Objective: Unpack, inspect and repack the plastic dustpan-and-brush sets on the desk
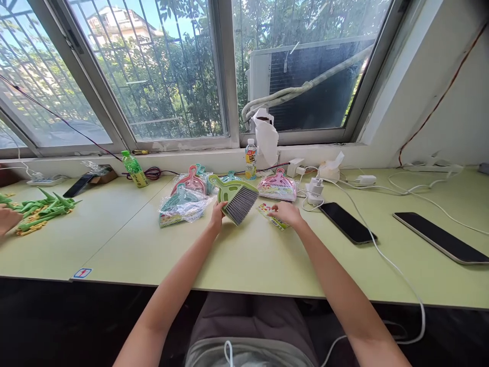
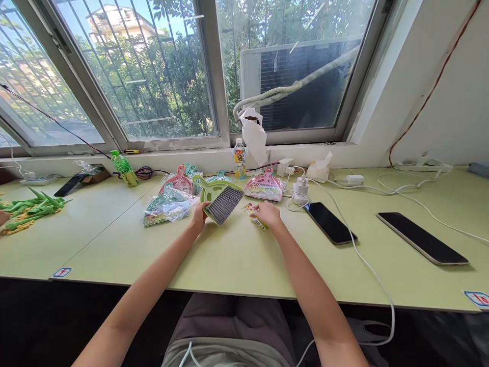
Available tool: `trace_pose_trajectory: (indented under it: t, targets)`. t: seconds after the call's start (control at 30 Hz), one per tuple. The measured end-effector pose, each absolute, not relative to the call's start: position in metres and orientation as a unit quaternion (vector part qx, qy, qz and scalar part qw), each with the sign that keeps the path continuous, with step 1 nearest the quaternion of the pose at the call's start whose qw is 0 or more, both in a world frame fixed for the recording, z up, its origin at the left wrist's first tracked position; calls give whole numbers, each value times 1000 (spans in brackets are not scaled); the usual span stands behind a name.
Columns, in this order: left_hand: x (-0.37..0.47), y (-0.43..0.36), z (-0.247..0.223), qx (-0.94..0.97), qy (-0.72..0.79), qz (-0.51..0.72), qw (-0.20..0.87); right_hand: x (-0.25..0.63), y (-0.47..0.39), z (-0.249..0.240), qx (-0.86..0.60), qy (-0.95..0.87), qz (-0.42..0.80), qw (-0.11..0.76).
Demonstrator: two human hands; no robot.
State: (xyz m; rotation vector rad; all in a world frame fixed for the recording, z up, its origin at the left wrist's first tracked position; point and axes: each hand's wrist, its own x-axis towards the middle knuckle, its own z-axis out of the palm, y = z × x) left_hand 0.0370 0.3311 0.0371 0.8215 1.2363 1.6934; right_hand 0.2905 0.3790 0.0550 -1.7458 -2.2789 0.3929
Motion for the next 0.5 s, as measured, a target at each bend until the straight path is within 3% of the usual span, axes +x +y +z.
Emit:
trace_pose_trajectory:
  t: [0.2, 0.4, 0.5]
  targets:
    - [39, 332, 32, 313, 487, 687, 441, 279, 384, 33, -583, -791, 114, 148]
    - [41, 331, 33, 329, 486, 680, 439, 276, 387, 33, -437, -852, 238, 162]
    - [41, 330, 36, 327, 486, 686, 432, 276, 385, 33, -446, -847, 233, 169]
